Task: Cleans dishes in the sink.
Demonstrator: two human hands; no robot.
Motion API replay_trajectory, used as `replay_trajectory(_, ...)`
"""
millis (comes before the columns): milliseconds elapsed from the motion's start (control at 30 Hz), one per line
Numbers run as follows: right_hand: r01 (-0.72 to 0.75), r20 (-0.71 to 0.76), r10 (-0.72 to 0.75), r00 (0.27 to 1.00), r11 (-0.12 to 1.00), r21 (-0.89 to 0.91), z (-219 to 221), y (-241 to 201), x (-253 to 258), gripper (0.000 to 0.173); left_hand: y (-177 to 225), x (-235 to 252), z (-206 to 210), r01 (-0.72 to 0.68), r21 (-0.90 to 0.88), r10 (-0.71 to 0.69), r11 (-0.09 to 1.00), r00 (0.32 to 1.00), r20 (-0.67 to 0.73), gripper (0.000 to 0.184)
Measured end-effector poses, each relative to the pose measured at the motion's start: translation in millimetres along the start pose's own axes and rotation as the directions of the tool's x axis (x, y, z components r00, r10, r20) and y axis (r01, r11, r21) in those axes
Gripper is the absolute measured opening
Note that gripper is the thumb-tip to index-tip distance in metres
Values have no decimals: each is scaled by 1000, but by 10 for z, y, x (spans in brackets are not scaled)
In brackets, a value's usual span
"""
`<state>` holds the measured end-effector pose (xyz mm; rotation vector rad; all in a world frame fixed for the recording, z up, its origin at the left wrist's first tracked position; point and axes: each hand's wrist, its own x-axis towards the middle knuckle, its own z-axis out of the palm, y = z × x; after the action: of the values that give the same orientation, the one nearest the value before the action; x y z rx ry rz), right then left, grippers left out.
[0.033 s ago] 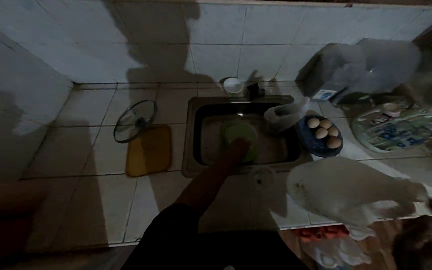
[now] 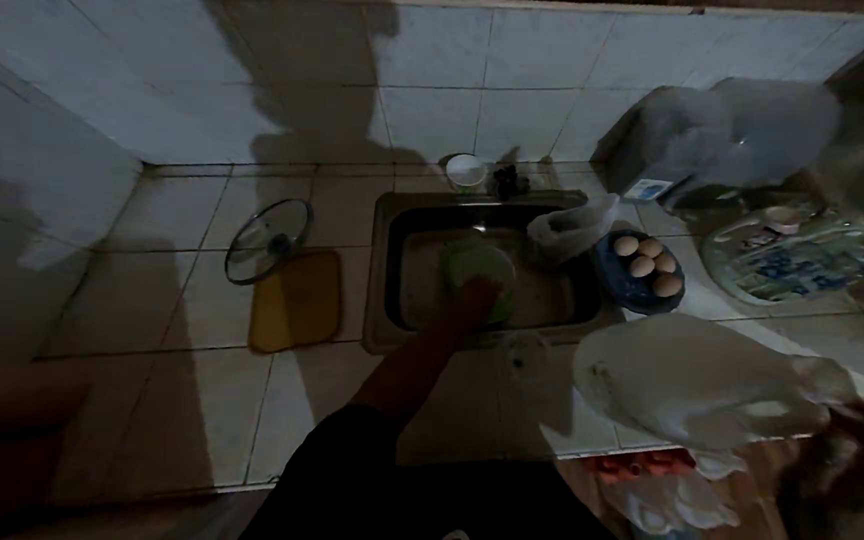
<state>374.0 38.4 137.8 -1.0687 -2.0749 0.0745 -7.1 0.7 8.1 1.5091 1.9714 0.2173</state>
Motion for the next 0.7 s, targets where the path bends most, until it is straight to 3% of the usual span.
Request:
replay_trajectory(67, -125, 63, 115, 991, 975, 185, 164, 139, -125, 59, 30, -8, -27, 22, 6, -22, 1000, 998, 60, 46)
replay_trajectory(133, -159, 104, 136, 985, 954, 255, 280, 120, -18, 60, 65, 29, -67, 34, 22, -36, 999, 996, 87, 48)
replay_trajectory(233, 57, 112, -75, 991, 986, 159, 485, -164, 395, 45, 4, 133, 41, 17, 88, -24, 996, 997, 77, 46)
replay_trajectory(300, 231, 246, -255, 935, 965, 125, 664, -459, 712, 31, -1, 161, 28, 26, 101, -38, 995, 992, 123, 43)
replay_trajectory(367, 287, 510, -320, 799, 947, 144, 850, -721, 962, 33, 40, 106, -65, 50, 47, -57, 998, 988, 146, 37)
replay_trajectory(433, 281, 784, -272, 558, 951, 131, 999, -926, 1153, 41, -13, 132, -12, 55, 32, -58, 998, 995, 87, 34)
replay_trajectory(467, 279, 870, -239, 432, 952, 123, 1064, -1014, 1209, 44, -61, 170, 41, 64, 23, -65, 998, 996, 64, 33)
replay_trajectory(567, 279, 965, -153, 211, 956, 91, 1202, -1255, 1217, 55, -74, 157, 38, 65, 27, -67, 998, 991, 111, 36)
replay_trajectory(633, 312, 984, -100, 149, 949, 49, 1257, -1390, 1239, 64, -55, 115, -6, 40, 30, -44, 999, 992, 116, 35)
replay_trajectory(700, 347, 981, -89, 172, 938, 24, 1312, -1434, 1232, 68, -58, 77, 15, 32, 30, -34, 999, 995, 97, 34)
